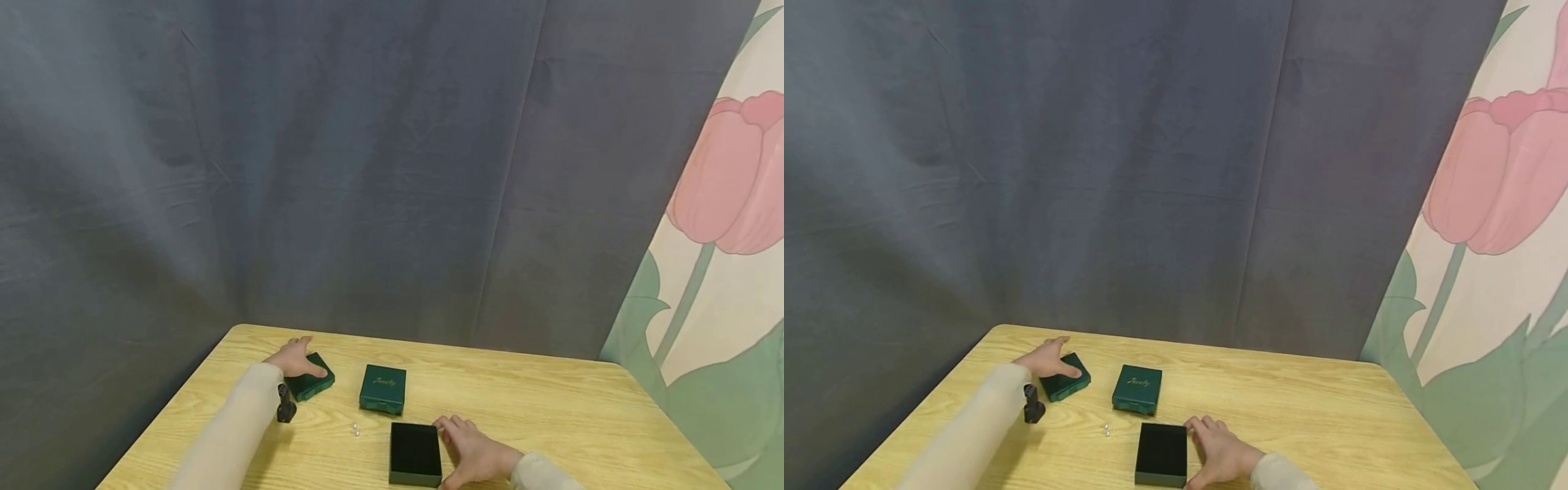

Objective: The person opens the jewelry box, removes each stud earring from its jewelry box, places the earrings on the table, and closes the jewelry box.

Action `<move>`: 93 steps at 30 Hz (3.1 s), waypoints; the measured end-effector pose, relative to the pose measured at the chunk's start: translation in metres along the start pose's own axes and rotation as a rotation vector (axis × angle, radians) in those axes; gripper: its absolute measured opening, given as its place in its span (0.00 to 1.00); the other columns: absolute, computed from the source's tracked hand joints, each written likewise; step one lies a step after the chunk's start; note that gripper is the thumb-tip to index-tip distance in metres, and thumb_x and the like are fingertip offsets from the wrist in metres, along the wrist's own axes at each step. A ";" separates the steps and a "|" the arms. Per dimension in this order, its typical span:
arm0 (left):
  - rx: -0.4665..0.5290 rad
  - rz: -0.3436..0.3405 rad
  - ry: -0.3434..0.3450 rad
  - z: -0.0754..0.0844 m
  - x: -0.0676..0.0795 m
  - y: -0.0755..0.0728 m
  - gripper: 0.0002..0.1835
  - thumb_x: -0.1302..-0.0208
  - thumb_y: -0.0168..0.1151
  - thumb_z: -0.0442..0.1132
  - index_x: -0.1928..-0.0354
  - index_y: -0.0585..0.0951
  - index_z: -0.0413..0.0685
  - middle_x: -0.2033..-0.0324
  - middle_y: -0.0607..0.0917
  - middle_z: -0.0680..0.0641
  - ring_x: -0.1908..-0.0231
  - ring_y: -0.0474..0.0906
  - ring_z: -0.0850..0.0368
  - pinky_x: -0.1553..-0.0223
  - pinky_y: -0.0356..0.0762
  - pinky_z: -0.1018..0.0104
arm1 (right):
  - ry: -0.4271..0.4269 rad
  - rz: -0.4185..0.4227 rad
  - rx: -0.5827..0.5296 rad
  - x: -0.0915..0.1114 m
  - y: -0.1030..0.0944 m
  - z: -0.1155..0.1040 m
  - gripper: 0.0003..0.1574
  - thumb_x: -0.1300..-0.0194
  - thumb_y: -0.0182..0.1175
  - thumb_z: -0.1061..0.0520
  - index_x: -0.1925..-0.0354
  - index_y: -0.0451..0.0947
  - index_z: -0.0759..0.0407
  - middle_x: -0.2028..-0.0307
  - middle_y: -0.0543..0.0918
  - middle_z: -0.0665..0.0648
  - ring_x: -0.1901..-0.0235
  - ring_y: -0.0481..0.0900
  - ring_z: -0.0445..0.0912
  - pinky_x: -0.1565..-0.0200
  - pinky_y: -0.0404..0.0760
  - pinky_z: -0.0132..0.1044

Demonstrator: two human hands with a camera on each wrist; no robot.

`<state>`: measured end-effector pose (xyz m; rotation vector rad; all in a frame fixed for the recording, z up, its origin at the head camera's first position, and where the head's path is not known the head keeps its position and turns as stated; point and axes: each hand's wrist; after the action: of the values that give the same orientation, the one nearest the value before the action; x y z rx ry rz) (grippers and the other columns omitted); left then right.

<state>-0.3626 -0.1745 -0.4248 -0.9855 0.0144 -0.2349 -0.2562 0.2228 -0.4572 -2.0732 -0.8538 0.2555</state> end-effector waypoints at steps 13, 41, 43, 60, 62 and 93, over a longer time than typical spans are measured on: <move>-0.149 -0.079 -0.062 -0.002 0.006 0.008 0.53 0.53 0.76 0.49 0.28 0.59 0.41 0.34 0.62 0.28 0.36 0.59 0.27 0.43 0.65 0.36 | -0.008 0.003 -0.016 -0.002 0.002 -0.002 0.45 0.52 0.75 0.46 0.42 0.62 0.50 0.60 0.64 0.49 0.60 0.58 0.42 0.59 0.62 0.36; -0.361 0.026 0.160 0.101 0.026 -0.022 0.52 0.57 0.79 0.54 0.31 0.66 0.43 0.38 0.72 0.38 0.41 0.70 0.39 0.46 0.73 0.46 | 0.018 -0.009 -0.009 -0.002 0.000 -0.002 0.45 0.52 0.75 0.46 0.42 0.61 0.48 0.58 0.65 0.49 0.59 0.59 0.42 0.57 0.65 0.37; -0.369 0.038 0.229 0.120 0.035 -0.020 0.53 0.57 0.78 0.55 0.30 0.65 0.44 0.38 0.72 0.39 0.41 0.70 0.41 0.46 0.73 0.48 | 0.017 -0.007 -0.010 -0.002 0.000 -0.002 0.45 0.52 0.75 0.46 0.42 0.62 0.48 0.59 0.65 0.49 0.59 0.59 0.42 0.57 0.65 0.37; -0.398 -0.021 0.692 0.165 0.078 0.061 0.55 0.53 0.70 0.66 0.25 0.55 0.60 0.39 0.71 0.54 0.41 0.69 0.58 0.41 0.72 0.60 | 0.034 0.012 0.055 0.000 0.002 -0.002 0.61 0.50 0.73 0.40 0.28 0.54 0.59 0.54 0.65 0.48 0.57 0.59 0.43 0.54 0.66 0.41; -0.430 -0.095 0.681 0.162 0.077 0.069 0.54 0.53 0.71 0.67 0.26 0.58 0.59 0.40 0.72 0.55 0.44 0.70 0.61 0.44 0.73 0.63 | 0.044 0.006 0.057 0.000 0.001 -0.003 0.63 0.49 0.73 0.40 0.27 0.51 0.60 0.52 0.65 0.48 0.56 0.61 0.44 0.52 0.67 0.44; -0.410 -0.337 0.595 0.162 0.067 0.091 0.44 0.49 0.71 0.61 0.31 0.67 0.58 0.47 0.74 0.58 0.51 0.71 0.68 0.51 0.75 0.70 | 0.050 0.001 0.042 -0.001 0.001 -0.002 0.61 0.51 0.74 0.42 0.29 0.55 0.61 0.52 0.65 0.47 0.55 0.60 0.43 0.50 0.68 0.43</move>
<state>-0.2608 -0.0067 -0.4038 -1.2920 0.4570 -0.8548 -0.2552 0.2206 -0.4564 -2.0324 -0.8111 0.2195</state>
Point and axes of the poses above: each hand's wrist, its own x-axis away from the middle knuckle, its own y-axis out of the palm, z = x × y
